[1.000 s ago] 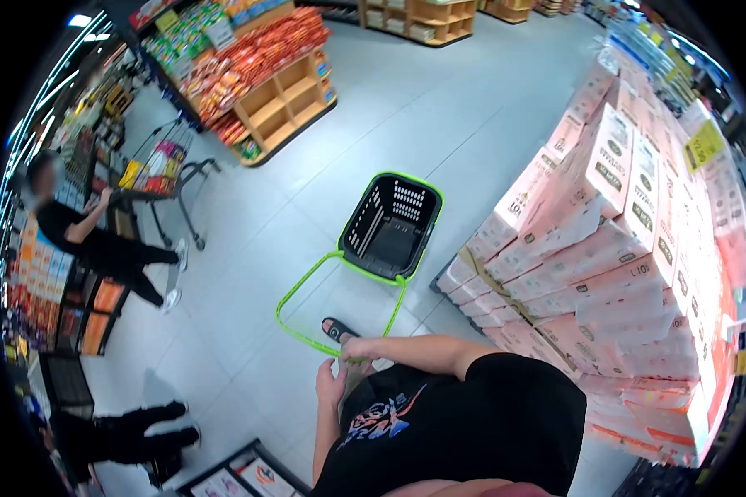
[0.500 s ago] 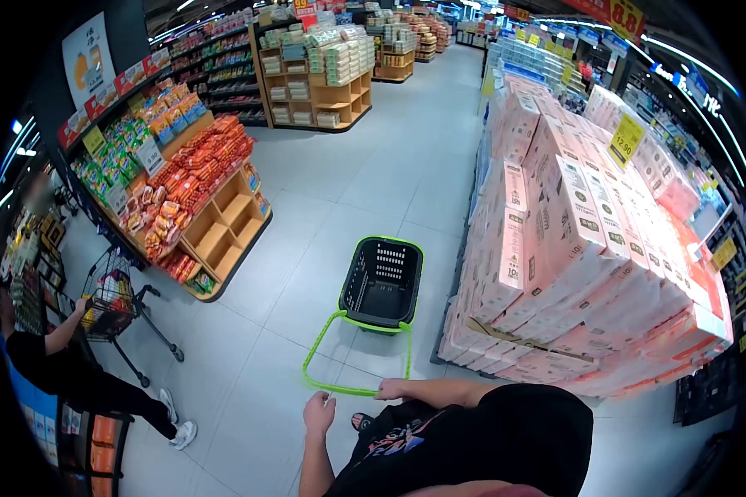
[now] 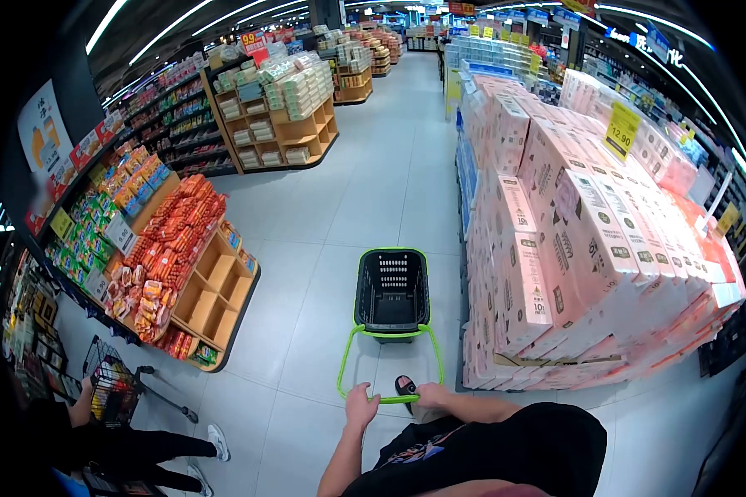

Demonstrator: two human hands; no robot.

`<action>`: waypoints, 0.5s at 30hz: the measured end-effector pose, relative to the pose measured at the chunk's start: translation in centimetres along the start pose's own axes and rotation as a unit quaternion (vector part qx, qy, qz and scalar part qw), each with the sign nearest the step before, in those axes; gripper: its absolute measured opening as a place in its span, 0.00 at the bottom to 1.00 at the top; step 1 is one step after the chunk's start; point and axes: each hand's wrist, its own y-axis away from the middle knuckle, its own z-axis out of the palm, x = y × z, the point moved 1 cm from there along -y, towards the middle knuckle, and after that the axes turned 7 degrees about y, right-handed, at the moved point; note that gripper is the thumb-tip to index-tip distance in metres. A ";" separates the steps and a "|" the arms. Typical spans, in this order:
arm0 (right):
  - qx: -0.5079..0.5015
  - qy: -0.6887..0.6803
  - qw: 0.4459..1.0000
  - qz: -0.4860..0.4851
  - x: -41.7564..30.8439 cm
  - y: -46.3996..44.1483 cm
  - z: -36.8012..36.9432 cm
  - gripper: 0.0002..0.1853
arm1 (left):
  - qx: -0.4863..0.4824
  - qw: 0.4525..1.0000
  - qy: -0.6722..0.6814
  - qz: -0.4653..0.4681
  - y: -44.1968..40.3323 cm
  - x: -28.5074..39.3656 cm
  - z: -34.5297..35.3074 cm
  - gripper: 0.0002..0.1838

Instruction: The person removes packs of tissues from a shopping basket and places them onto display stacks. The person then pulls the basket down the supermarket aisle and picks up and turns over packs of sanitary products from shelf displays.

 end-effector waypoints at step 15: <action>-0.054 -0.047 0.996 0.053 6.0 -16.9 -13.4 0.19 | -0.048 0.990 -0.004 -0.135 -20.6 -2.3 -0.6 0.28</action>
